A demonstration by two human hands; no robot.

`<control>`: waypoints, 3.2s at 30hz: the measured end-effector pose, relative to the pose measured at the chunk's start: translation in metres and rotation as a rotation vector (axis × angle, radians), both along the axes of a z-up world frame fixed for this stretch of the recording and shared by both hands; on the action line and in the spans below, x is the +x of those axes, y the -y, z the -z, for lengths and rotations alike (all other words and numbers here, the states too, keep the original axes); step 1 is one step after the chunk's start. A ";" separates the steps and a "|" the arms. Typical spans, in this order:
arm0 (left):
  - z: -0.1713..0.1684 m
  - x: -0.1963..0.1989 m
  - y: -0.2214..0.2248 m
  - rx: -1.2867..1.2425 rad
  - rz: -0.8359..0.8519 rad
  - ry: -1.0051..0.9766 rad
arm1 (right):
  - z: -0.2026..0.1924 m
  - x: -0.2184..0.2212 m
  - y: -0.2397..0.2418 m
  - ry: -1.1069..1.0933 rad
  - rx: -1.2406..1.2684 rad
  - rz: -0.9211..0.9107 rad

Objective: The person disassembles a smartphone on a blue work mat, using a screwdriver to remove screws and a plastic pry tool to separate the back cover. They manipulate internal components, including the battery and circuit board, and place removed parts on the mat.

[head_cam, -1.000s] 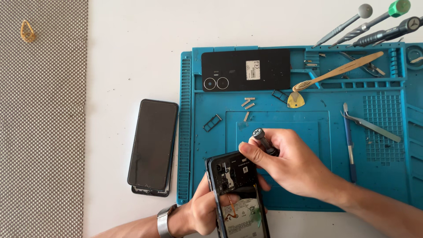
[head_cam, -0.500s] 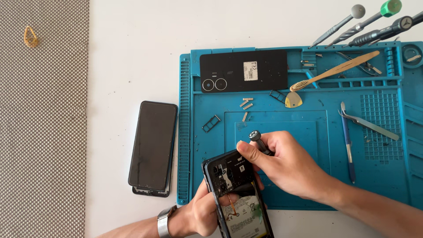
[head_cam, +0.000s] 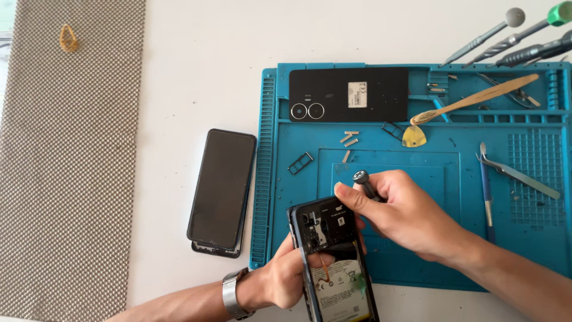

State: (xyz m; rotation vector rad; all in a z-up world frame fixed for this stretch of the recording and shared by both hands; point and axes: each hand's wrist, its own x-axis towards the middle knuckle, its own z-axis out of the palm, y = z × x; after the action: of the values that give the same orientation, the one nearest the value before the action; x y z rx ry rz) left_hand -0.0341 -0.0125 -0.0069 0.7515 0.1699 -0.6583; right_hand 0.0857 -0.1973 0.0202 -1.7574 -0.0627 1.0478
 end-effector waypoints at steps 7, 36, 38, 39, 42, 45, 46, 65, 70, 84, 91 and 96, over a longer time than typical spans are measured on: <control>0.021 -0.008 0.000 0.331 -0.052 0.143 | -0.006 -0.003 -0.002 0.391 -0.010 -0.049; 0.010 -0.005 0.001 0.095 -0.127 0.333 | -0.022 -0.067 0.033 0.815 -0.022 -0.222; 0.006 -0.004 -0.001 0.069 -0.137 0.344 | -0.023 -0.070 0.025 0.792 0.036 -0.178; 0.004 -0.002 -0.002 0.056 -0.138 0.350 | -0.025 -0.070 0.021 0.782 0.066 -0.153; -0.005 0.004 -0.005 -0.030 -0.102 0.380 | -0.033 -0.068 0.017 0.834 0.048 -0.133; -0.012 0.013 -0.003 -0.015 -0.181 0.345 | -0.047 -0.065 0.025 0.795 0.035 -0.172; -0.013 0.016 -0.003 -0.092 -0.193 0.297 | -0.054 -0.063 0.034 0.794 0.007 -0.133; 0.007 0.008 -0.005 -0.220 -0.041 0.001 | -0.022 -0.047 0.059 -0.407 0.460 -0.029; 0.015 0.005 -0.007 -0.183 0.016 -0.027 | -0.015 -0.052 0.059 -0.420 0.471 -0.014; 0.018 0.001 -0.007 -0.138 0.054 -0.105 | -0.003 -0.046 0.058 -0.338 0.472 0.070; 0.024 -0.004 -0.010 -0.231 0.181 -0.040 | 0.002 -0.050 0.056 -0.348 0.483 0.123; 0.010 -0.001 -0.006 -0.261 0.167 -0.105 | 0.014 -0.056 0.058 -0.393 0.559 0.164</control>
State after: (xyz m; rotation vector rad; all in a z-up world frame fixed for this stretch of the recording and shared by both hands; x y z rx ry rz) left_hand -0.0354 -0.0068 -0.0168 0.4829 0.1147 -0.8613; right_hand 0.0298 -0.2550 0.0066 -1.0217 0.0328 1.1071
